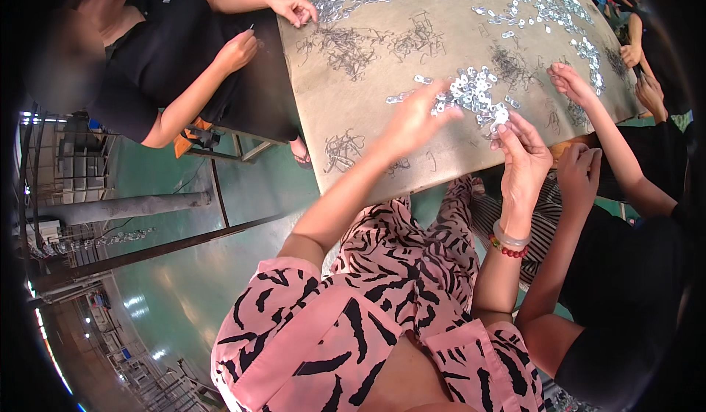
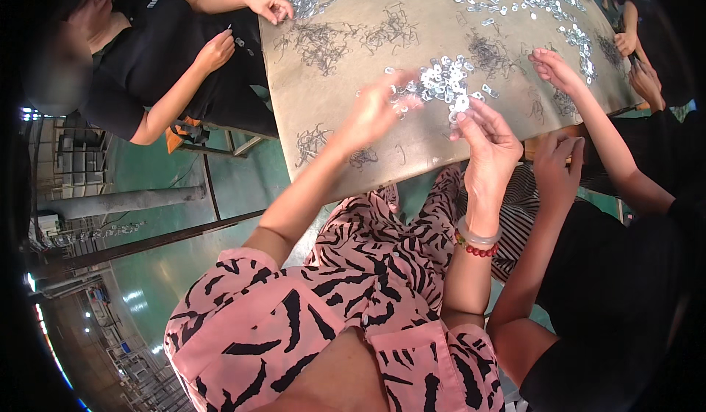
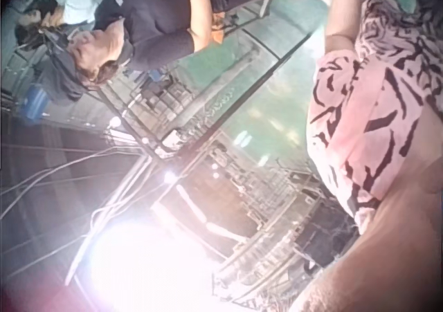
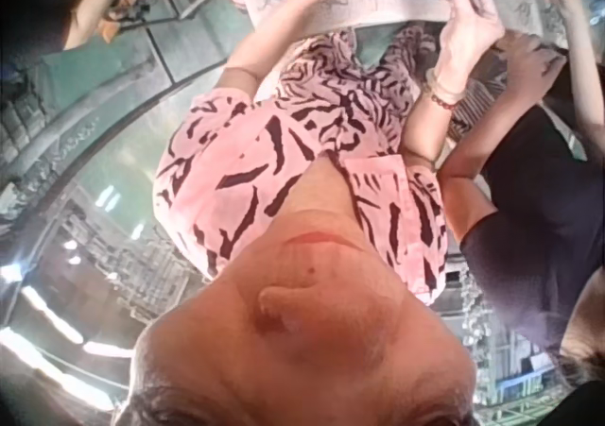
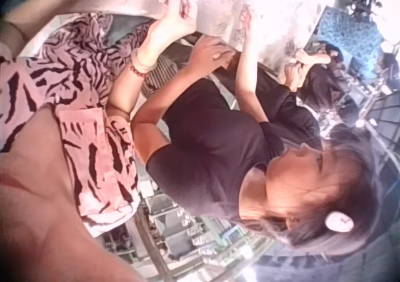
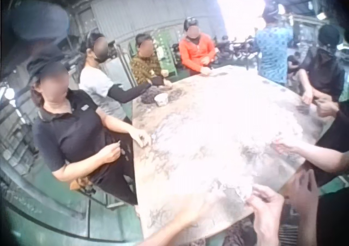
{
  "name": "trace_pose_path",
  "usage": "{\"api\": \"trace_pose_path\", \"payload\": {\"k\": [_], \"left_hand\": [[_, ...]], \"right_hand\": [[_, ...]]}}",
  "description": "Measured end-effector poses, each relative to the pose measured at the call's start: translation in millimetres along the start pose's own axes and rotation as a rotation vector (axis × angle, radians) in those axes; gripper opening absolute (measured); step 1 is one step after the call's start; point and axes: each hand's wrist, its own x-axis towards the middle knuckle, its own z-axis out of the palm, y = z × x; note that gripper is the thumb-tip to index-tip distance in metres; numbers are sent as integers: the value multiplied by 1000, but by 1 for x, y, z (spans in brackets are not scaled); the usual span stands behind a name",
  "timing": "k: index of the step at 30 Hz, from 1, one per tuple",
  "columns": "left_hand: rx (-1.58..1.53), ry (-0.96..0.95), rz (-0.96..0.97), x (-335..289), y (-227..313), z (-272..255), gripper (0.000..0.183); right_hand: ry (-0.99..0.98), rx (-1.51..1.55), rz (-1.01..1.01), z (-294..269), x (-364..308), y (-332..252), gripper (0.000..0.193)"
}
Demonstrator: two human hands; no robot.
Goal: The person picks up metal rings and attaches them to chains on a table with several other people, occasionally hanging the finished sections on a rack.
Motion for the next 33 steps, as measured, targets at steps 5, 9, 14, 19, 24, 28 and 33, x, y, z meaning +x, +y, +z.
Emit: {"api": "trace_pose_path", "payload": {"k": [5,9,14,19,24,28,33], "left_hand": [[568,-179,81,95,-118,-46,22],[831,-364,291,107,-136,-56,16],[1025,-395,368,91,-129,-55,14],[912,-253,189,82,-123,-59,14],[786,-269,131,82,-119,-75,15],[814,-310,85,84,-102,-81,16],[626,-183,47,71,-37,-85,19]], "right_hand": [[8,-6,-25,-3,2,-15,25],[40,-14,-13,-10,0,-19,26],[4,-1,-62,-12,-7,-25,24],[40,-102,-89,-16,-18,-23,25],[8,-119,-98,-16,-31,-18,24],[27,-157,-99,-15,-44,-21,22],[23,-101,-99,-12,-55,-23,22]]}}
